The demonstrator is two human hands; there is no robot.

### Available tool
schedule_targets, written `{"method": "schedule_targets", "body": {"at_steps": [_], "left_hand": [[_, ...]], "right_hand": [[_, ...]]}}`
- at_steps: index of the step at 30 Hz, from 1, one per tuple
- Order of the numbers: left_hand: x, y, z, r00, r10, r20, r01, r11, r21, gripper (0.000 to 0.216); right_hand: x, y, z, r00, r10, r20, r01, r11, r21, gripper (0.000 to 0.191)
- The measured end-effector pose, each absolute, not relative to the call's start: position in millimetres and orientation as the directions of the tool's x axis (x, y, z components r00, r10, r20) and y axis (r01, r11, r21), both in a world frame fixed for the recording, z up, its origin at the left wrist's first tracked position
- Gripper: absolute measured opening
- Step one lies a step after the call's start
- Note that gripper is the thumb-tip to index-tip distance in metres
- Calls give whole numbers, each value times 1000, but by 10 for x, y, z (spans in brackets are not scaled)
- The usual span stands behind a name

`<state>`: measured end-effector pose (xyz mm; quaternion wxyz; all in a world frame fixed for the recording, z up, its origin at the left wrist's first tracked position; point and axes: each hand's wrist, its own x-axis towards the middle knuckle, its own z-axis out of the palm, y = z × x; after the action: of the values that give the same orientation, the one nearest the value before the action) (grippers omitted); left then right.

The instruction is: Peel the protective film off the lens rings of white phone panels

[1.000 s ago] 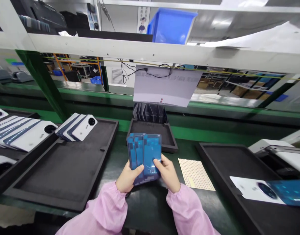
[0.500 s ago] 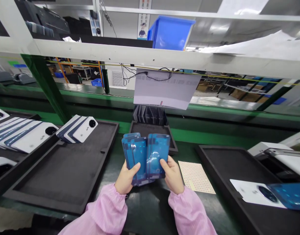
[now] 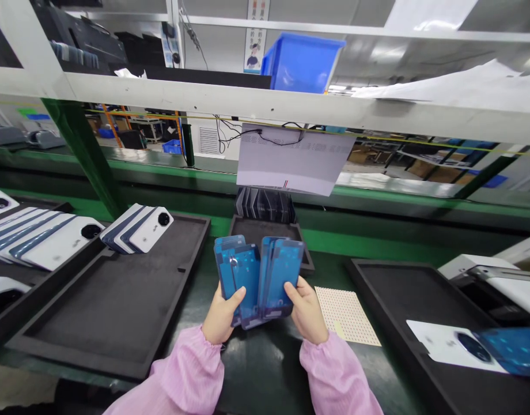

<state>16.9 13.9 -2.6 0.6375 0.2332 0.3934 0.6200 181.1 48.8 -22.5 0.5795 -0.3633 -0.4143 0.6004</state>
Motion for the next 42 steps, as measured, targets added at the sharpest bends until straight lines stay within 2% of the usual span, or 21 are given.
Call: {"method": "schedule_targets", "body": {"at_steps": [3, 6, 8, 12, 16, 19, 21, 23, 26, 30, 34, 39, 42], "left_hand": [[177, 134, -47, -77, 977, -198, -607, 111, 787, 58], [161, 140, -48, -23, 976, -219, -669, 147, 729, 57], [145, 152, -39, -16, 971, -238, -688, 163, 707, 56], [139, 170, -31, -93, 970, -226, -636, 116, 763, 59], [173, 149, -54, -101, 979, -177, -602, 81, 794, 62], [177, 138, -59, -60, 971, -231, -645, 139, 751, 57], [163, 143, -43, -56, 955, -291, -697, 171, 696, 52], [150, 156, -21, -83, 947, -312, -714, 162, 682, 52], [157, 172, -10, -120, 950, -288, -669, 138, 730, 57], [199, 162, -62, -137, 968, -210, -616, 83, 783, 62], [189, 142, -87, -53, 981, -184, -667, 103, 738, 51], [155, 172, -64, -54, 985, -166, -679, 86, 729, 49], [177, 190, -109, -51, 992, -119, -649, 58, 759, 48]], "right_hand": [[1698, 450, -277, -196, 981, 15, -300, -46, -953, 31], [1666, 442, -300, -293, 956, -8, -293, -98, -951, 32], [1719, 461, -287, -250, 968, -6, -328, -91, -940, 31], [1830, 499, -238, -124, 992, 38, -419, -18, -908, 29], [1736, 460, -252, -193, 981, 18, -400, -62, -914, 29], [1661, 430, -286, -296, 955, -18, -371, -133, -919, 29], [1687, 442, -287, -291, 956, -30, -383, -145, -912, 30], [1762, 475, -267, -213, 977, -12, -424, -104, -900, 29], [1854, 513, -230, -134, 991, 31, -477, -36, -878, 28], [1772, 479, -246, -180, 983, 27, -445, -57, -894, 29], [1682, 446, -275, -294, 956, 8, -396, -115, -911, 32], [1818, 492, -202, -159, 986, 55, -458, -24, -889, 34], [1833, 490, -191, -199, 977, 72, -493, -36, -869, 33]]}}
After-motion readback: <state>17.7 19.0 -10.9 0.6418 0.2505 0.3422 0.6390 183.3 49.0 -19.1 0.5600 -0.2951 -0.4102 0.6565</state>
